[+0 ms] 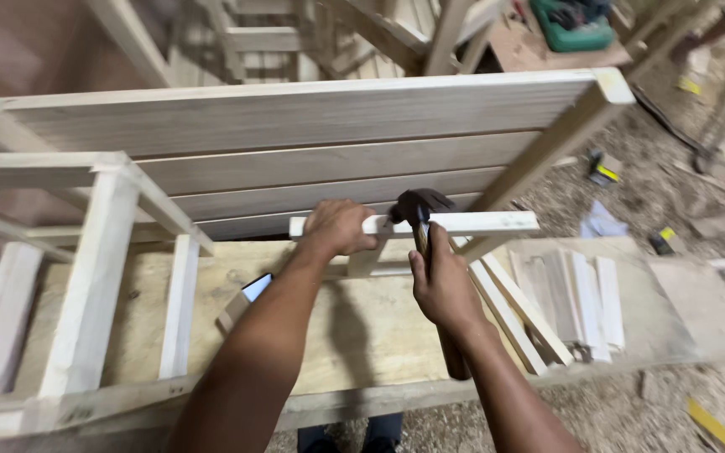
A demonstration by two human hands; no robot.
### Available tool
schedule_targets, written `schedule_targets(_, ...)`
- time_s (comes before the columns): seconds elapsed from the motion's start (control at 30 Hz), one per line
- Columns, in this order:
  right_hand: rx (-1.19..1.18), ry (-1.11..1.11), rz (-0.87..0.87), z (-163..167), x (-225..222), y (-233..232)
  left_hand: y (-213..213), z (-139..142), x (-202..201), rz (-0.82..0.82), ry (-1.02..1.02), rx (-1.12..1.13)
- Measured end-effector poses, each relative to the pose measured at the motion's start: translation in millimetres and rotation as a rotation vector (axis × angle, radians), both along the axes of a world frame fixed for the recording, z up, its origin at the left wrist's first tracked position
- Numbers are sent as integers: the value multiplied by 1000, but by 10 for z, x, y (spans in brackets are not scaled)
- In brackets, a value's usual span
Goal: The person assembles a wooden chair by hammering nails into small wooden slats and attaching them to the chair frame. They repeatedly position slats, insert nails, and strike them with a hammer to secure the pieces.
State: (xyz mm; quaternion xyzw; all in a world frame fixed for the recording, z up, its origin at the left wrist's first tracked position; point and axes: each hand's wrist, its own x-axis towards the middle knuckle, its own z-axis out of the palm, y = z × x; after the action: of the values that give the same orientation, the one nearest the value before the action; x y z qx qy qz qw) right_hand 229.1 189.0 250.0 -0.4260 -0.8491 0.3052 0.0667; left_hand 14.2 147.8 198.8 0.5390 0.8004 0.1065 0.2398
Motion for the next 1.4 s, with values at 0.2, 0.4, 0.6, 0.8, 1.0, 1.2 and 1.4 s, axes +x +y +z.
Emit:
schedule_targets(0.2,105,78,66,-223,110,69,38,-58,-64,-67,145,70)
schedule_targets(0.4,8,95,-16,180,31,-30,3,55,4,-7,72,-8)
schedule_targets(0.6,149,462,35,876,96,43,1,44,-8,6,87,33)
schedule_targets(0.8,243,526,211,669,385,146,22,-66,-59,-57,107,40)
schedule_targets(1.0,349,-195,343,-314,476,414,27,21,-27,-53,120,75)
schedule_targets(1.2,440,-371,536,-769,216,508,15,124,20,-55,127,-36)
schedule_targets(1.4,440,-365,558,-768,-55,528,11,166,36,-50,115,-59)
